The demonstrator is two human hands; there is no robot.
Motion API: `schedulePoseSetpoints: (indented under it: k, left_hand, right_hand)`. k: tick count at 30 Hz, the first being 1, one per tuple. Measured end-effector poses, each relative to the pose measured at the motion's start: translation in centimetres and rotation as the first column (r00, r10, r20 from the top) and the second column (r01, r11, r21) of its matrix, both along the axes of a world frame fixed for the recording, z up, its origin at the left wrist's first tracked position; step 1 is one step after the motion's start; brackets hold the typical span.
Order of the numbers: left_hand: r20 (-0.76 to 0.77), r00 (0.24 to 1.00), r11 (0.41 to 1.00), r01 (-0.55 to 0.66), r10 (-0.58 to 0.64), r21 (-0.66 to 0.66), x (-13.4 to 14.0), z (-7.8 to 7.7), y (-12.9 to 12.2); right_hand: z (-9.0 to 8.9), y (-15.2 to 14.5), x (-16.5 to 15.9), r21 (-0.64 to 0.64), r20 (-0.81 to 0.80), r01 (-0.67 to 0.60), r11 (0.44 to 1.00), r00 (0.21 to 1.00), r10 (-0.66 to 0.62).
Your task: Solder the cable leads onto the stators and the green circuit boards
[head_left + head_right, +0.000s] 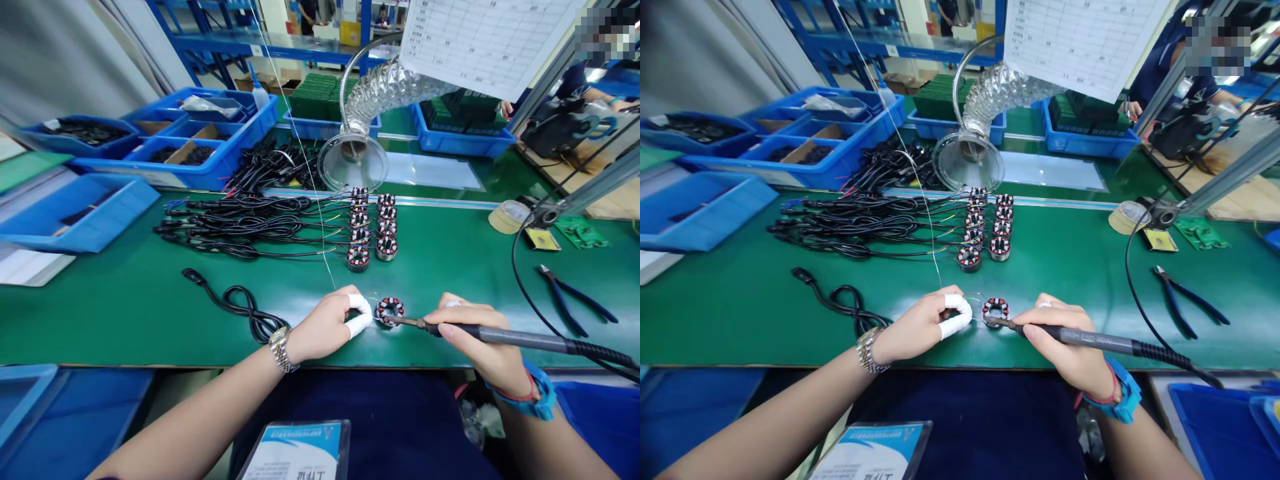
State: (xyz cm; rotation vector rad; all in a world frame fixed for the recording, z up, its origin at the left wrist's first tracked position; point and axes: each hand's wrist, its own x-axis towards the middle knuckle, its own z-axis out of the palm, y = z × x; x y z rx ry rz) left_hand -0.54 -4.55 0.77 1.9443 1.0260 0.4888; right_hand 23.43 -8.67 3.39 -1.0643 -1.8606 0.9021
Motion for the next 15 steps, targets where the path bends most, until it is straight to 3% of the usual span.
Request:
schedulePoseSetpoints:
  k: [15]
  left_hand:
    - [0.003, 1.0, 1.0, 0.001, -0.001, 0.004, -0.16, 0.07, 0.12]
  right_hand:
    - [-0.03, 0.33, -0.35, -0.037, 0.049, -0.012, 0.999, 0.999, 0.014]
